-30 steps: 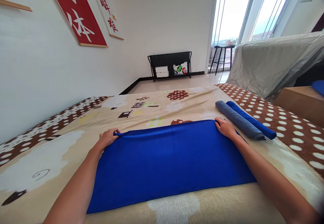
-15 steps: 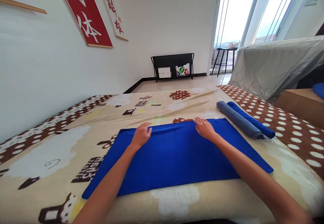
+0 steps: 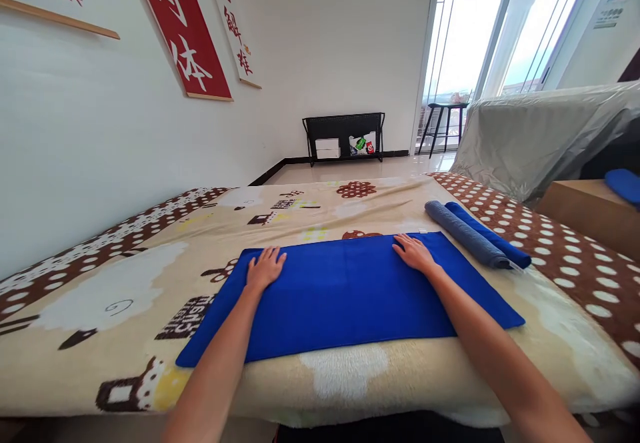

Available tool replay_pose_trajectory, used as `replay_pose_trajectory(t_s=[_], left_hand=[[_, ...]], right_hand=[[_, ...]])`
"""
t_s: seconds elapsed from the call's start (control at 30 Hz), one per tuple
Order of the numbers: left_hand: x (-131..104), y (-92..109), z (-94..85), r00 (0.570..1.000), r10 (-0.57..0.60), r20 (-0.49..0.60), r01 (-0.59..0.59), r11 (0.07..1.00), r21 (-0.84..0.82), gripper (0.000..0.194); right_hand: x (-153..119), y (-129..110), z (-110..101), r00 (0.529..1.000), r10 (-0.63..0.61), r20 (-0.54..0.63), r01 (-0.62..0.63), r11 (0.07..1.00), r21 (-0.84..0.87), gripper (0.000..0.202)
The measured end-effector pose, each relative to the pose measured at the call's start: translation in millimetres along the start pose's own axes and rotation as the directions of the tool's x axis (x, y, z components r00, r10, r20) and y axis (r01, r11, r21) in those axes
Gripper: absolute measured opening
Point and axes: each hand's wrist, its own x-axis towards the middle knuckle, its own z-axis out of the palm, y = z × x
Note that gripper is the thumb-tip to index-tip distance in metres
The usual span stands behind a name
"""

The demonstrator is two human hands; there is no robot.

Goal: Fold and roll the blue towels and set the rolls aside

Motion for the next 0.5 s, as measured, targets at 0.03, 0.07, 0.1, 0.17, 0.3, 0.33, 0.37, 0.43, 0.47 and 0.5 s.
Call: replay_pose_trajectory(t_s=[0.03, 0.07, 0.1, 0.17, 0.3, 0.33, 0.37, 0.43, 0.47, 0.5], left_hand=[[-1.3, -22.1, -5.4, 0.998, -0.067, -0.011, 0.067, 0.998, 0.009, 0.064], [-3.4, -41.0, -10.1, 0.991, -0.128, -0.026, 0.129, 0.992, 0.017, 0.065], [-6.0, -55.9, -14.1, 0.983, -0.178, -0.037, 0.179, 0.984, 0.023, 0.066], [-11.0, -72.0, -19.9, 0.966, -0.249, -0.063, 0.252, 0.967, 0.030, 0.066], [-11.3, -45.7, -23.1, 0.959, -0.236, -0.156, 0.245, 0.969, 0.036, 0.063], [-8.8, -27.5, -21.4, 0.965, -0.195, -0.173, 0.204, 0.978, 0.037, 0.062], [-5.8, -5.3, -18.5, 0.974, -0.139, -0.180, 0.148, 0.988, 0.036, 0.061], [0.0, 47.1, -8.4, 0.988, -0.003, -0.157, 0.008, 1.000, 0.029, 0.061], [1.9, 75.0, -1.4, 0.988, 0.068, -0.140, -0.065, 0.998, 0.023, 0.060], [2.7, 102.2, 6.5, 0.984, 0.135, -0.115, -0.134, 0.991, 0.015, 0.060]], right_hand=[[-5.1, 19.4, -6.2, 0.999, 0.049, -0.008, -0.049, 0.999, -0.010, 0.055], [-10.3, 36.8, -11.8, 0.995, 0.096, -0.017, -0.096, 0.995, -0.020, 0.055], [-15.1, 51.7, -16.9, 0.991, 0.135, -0.021, -0.136, 0.990, -0.027, 0.055], [-22.2, 72.2, -25.0, 0.982, 0.186, -0.018, -0.187, 0.982, -0.035, 0.055], [-19.0, 66.2, -29.9, 0.978, 0.208, -0.017, -0.208, 0.977, -0.040, 0.057], [-14.3, 53.8, -27.7, 0.981, 0.194, -0.024, -0.195, 0.980, -0.038, 0.057], [-8.4, 37.3, -24.0, 0.985, 0.169, -0.029, -0.170, 0.985, -0.033, 0.057], [5.2, -4.6, -11.9, 0.997, 0.076, -0.024, -0.077, 0.997, -0.017, 0.056], [11.8, -27.9, -4.1, 1.000, 0.016, -0.015, -0.016, 1.000, -0.005, 0.054], [17.7, -50.9, 4.5, 0.999, -0.042, -0.009, 0.042, 0.999, 0.006, 0.053]])
